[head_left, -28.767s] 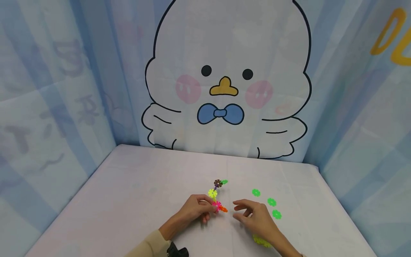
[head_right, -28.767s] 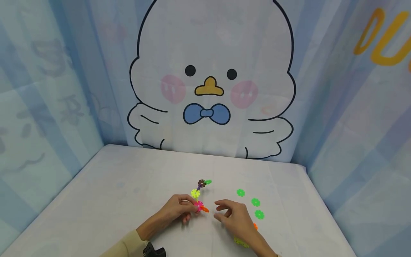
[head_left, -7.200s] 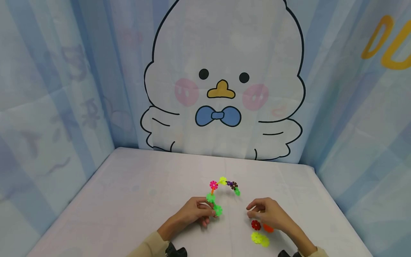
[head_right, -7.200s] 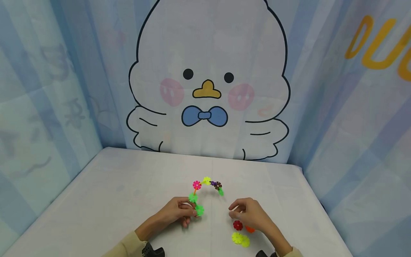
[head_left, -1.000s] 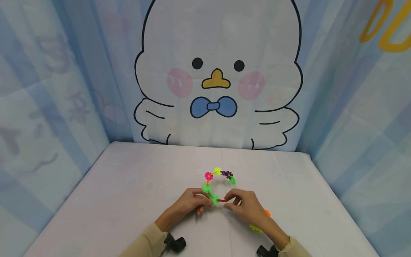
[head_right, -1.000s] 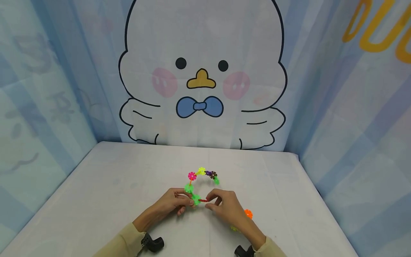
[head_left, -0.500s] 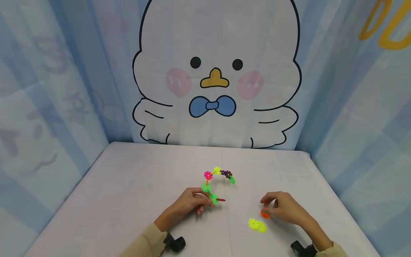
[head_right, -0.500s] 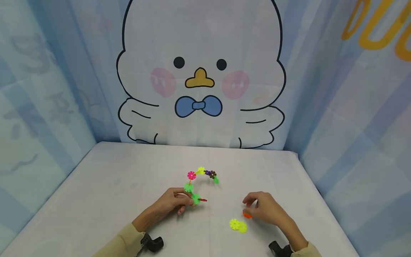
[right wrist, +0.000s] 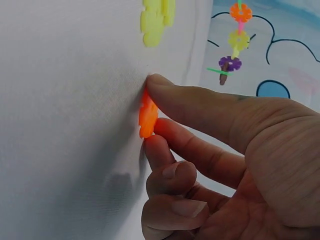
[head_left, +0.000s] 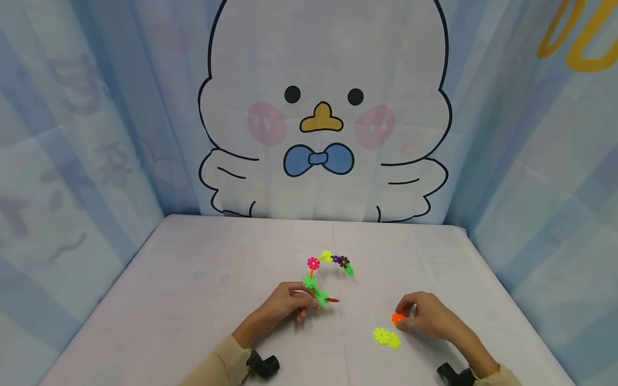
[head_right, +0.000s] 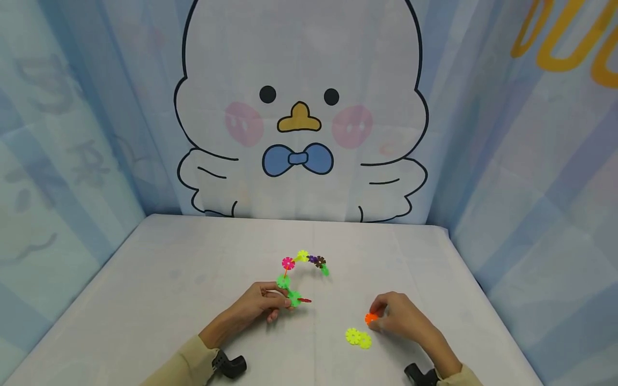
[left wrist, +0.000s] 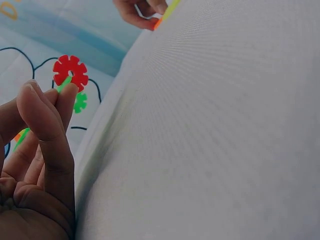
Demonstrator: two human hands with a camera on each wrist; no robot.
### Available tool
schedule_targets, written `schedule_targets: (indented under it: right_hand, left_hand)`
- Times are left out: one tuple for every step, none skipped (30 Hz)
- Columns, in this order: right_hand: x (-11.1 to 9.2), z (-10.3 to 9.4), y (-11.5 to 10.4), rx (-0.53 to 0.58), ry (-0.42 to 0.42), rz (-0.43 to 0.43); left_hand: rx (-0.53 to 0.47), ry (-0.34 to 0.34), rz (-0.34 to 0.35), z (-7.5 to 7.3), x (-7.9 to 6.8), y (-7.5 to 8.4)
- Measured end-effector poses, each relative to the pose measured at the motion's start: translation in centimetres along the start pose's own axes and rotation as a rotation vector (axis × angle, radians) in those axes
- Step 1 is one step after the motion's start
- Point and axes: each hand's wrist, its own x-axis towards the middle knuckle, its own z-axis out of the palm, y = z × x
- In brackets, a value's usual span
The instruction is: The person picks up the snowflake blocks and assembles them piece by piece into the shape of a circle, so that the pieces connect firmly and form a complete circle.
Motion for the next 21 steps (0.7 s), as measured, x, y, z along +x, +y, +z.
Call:
schedule_targets:
  right_hand:
    - [0.02, 0.01, -0.18, -0.002, 0.000, 0.008]
    - [0.03, -0.01, -0.35, -0.003, -0.001, 0.013]
    - [0.04, -0.02, -0.48, -0.002, -0.005, 0.015]
    - [0.07, -0.03, -0.59, -0.001, -0.009, 0.022]
    - [0.11, -0.02, -0.66, 0.002, -0.012, 0.028]
    - [0.16, -0.01, -0.69, 0.003, -0.015, 0.037]
    - [0.21, -0.02, -0.70, 0.005, -0.019, 0.042]
    - [0.26, -0.01, -0.68, 0.009, -0.021, 0.046]
    - [0.31, 0.01, -0.62, 0.013, -0.023, 0.049]
    - [0.36, 0.04, -0.56, 0.015, -0.023, 0.051]
    - [0.38, 0.04, -0.50, 0.020, -0.022, 0.048]
    - [0.39, 0.05, -0.43, 0.027, -0.021, 0.044]
    - [0.38, 0.06, -0.35, 0.035, -0.020, 0.037]
    - [0.36, 0.07, -0.27, 0.046, -0.018, 0.029]
    - [0.34, 0.07, -0.18, 0.058, -0.017, 0.021]
    - [0.31, 0.07, -0.10, 0.069, -0.015, 0.012]
    - [0.26, 0.06, -0.01, 0.080, -0.013, 0.002]
    - [0.21, 0.04, 0.07, 0.087, -0.011, -0.011]
    - [0.16, 0.02, 0.15, 0.090, -0.008, -0.025]
    - [0.11, 0.00, 0.23, 0.094, -0.008, -0.041]
    - [0.07, -0.03, 0.29, 0.095, -0.009, -0.056]
  left_hand:
    - [0.002, 0.000, 0.002, -0.01, -0.02, -0.02]
    - [0.002, 0.001, 0.003, -0.02, -0.05, -0.02]
    - [0.003, 0.001, 0.004, -0.04, -0.06, -0.04]
    - [0.003, 0.002, 0.007, -0.03, -0.06, -0.05]
    - [0.001, 0.001, 0.009, -0.03, -0.07, -0.06]
    - [-0.001, 0.001, 0.012, -0.03, -0.07, -0.08]
    - [-0.001, 0.001, 0.015, -0.02, -0.06, -0.07]
    - [-0.002, 0.001, 0.016, -0.02, -0.06, -0.05]
    - [-0.003, 0.000, 0.017, -0.03, -0.05, -0.04]
    - [-0.003, 0.000, 0.016, -0.04, -0.05, -0.03]
    - [-0.003, -0.001, 0.015, -0.06, -0.05, -0.01]
    - [-0.004, -0.001, 0.012, -0.08, -0.05, -0.01]
    - [-0.003, -0.001, 0.010, -0.09, -0.05, 0.00]
    - [-0.003, -0.002, 0.007, -0.10, -0.06, 0.01]
    - [-0.003, -0.002, 0.004, -0.11, -0.07, 0.03]
    - [-0.003, -0.003, 0.002, -0.10, -0.07, 0.05]
    - [-0.003, -0.004, 0.002, -0.09, -0.08, 0.06]
    - [-0.003, -0.003, 0.000, -0.09, -0.09, 0.07]
    - [-0.003, -0.004, 0.000, -0.10, -0.10, 0.07]
    - [-0.004, -0.004, 0.000, -0.09, -0.11, 0.09]
    - [-0.004, -0.003, 0.000, -0.09, -0.11, 0.09]
